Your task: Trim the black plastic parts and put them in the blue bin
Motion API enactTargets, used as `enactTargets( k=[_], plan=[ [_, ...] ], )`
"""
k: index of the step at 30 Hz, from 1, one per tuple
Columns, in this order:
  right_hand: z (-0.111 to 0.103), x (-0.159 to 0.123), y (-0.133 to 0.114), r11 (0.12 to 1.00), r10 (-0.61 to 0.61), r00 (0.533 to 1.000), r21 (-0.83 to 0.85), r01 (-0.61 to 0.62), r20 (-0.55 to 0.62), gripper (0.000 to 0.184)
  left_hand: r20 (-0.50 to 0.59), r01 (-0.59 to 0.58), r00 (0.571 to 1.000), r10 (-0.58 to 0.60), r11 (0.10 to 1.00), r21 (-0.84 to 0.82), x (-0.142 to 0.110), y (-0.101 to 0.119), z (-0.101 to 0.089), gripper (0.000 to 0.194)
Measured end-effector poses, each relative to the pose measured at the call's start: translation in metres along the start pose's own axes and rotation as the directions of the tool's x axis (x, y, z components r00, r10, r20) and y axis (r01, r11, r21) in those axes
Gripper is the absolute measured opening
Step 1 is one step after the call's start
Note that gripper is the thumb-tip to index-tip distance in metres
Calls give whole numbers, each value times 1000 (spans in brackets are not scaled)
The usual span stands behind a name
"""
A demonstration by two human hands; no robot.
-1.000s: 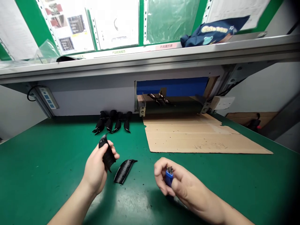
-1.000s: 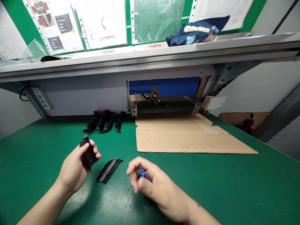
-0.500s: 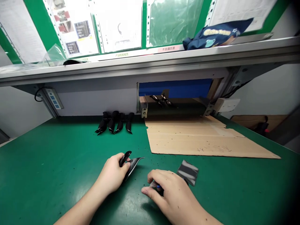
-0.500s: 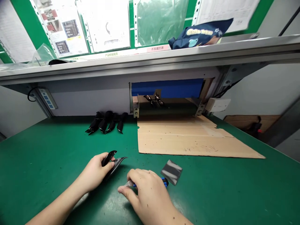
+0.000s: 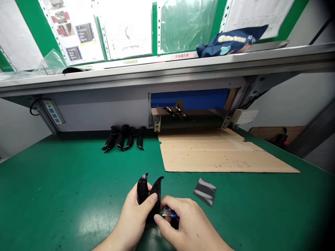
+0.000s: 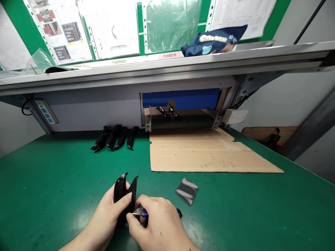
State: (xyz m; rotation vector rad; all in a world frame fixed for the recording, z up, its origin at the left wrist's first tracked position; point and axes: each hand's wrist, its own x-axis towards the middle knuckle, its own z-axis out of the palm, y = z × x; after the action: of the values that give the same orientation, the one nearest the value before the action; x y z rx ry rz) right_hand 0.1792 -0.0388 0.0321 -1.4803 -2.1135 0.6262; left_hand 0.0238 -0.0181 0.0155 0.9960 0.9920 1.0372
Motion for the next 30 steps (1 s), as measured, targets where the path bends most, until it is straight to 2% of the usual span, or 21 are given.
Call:
enactTargets(
  k=[3,6,10,12,15,17,19,21,24,30],
  plan=[
    [-3,2,4,998,53,998,-13,-53,-36,20,83,-28,996,33,998,-52,-1,1,-1,26],
    [-9,2,10,997,57,997,58,-55,-43,24,171,-103,978,115,991,-80,-1,3,-4,30],
    [-14,3,15,988,-18,1000,155,16,11,26,244,-48,966,81,989,-141,-2,2,-8,45],
    [-17,3,16,985,-24,1000,173,25,-5,29,227,-64,969,100,985,-158,-3,1,-10,42],
    [-21,4,18,982,-59,995,175,71,-75,38,107,-137,982,156,976,-168,-4,2,-12,43],
    [-22,4,19,978,-171,976,92,185,-137,49,60,-153,984,167,968,-197,-4,5,-14,49],
    [-21,4,21,952,-306,931,-70,298,-201,55,85,-158,980,182,960,-231,-4,7,-16,54],
    [-19,4,22,914,-389,890,-219,341,-239,56,132,-174,969,207,959,-221,-4,8,-19,56],
    [-16,4,23,885,-426,868,-318,340,-255,58,154,-199,963,222,968,-151,-4,5,-23,55],
    [-16,7,20,866,-433,871,-375,332,-230,63,130,-230,962,238,970,-72,-6,-2,-29,54]
  ],
)
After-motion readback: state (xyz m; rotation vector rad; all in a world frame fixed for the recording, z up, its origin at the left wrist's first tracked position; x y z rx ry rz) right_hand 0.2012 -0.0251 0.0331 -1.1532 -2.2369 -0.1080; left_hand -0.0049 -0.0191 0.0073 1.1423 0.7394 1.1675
